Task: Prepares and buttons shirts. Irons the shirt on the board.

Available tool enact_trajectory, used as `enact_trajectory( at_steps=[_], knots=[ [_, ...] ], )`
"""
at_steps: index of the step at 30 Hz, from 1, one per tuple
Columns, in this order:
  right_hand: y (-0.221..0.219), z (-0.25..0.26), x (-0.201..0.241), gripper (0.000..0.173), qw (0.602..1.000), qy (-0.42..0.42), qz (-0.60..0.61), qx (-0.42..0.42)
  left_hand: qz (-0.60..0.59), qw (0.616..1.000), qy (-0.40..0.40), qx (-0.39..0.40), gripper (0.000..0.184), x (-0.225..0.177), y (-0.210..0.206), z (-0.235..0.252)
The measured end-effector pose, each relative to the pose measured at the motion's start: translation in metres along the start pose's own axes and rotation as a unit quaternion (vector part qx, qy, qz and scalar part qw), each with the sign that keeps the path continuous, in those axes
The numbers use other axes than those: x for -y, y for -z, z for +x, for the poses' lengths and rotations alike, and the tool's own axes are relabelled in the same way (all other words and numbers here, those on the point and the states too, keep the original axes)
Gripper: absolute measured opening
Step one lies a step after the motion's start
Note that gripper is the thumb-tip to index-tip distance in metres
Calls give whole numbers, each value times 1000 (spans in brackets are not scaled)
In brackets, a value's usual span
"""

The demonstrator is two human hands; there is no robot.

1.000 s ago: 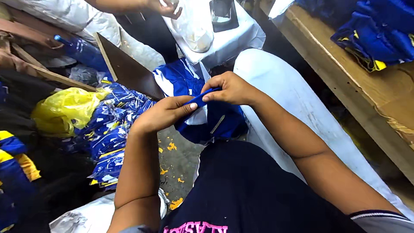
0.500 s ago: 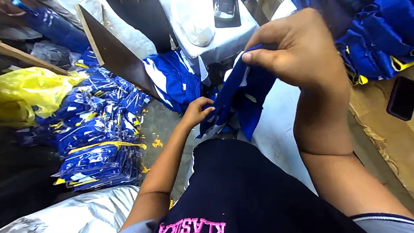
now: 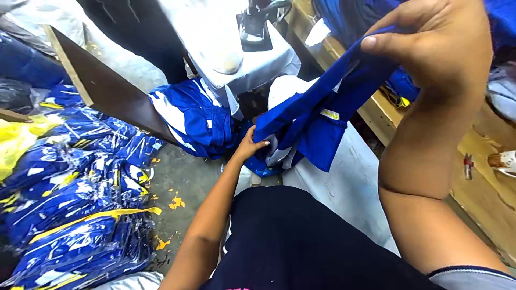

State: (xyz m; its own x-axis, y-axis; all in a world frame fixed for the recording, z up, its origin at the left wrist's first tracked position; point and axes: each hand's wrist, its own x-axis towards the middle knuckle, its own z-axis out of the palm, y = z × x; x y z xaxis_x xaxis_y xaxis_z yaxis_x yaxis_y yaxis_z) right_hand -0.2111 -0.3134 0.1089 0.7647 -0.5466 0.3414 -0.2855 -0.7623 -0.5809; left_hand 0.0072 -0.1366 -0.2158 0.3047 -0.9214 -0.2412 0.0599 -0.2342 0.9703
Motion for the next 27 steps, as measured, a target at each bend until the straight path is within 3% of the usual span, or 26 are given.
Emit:
enact_trajectory(
  at_steps=[6, 12, 18, 21, 27],
  knots=[
    [27, 3, -43, 6, 988, -148, 31, -15, 63, 993, -85, -58, 105, -57, 81, -36],
    [19, 15, -81, 7, 975, -209, 68, 47, 122, 977, -159, -71, 68, -133, 131, -61],
    [5, 23, -85, 4, 972, -193, 100, 95, 319, 937, -81, -116, 27, -187, 155, -91],
    [-1, 24, -81, 4, 973, -176, 107, 106, 396, 908, -39, -131, 29, -206, 161, -109],
    [-19, 28, -82, 12, 965, -133, 191, 118, 444, 881, -19, -160, 32, -225, 171, -146]
  ],
)
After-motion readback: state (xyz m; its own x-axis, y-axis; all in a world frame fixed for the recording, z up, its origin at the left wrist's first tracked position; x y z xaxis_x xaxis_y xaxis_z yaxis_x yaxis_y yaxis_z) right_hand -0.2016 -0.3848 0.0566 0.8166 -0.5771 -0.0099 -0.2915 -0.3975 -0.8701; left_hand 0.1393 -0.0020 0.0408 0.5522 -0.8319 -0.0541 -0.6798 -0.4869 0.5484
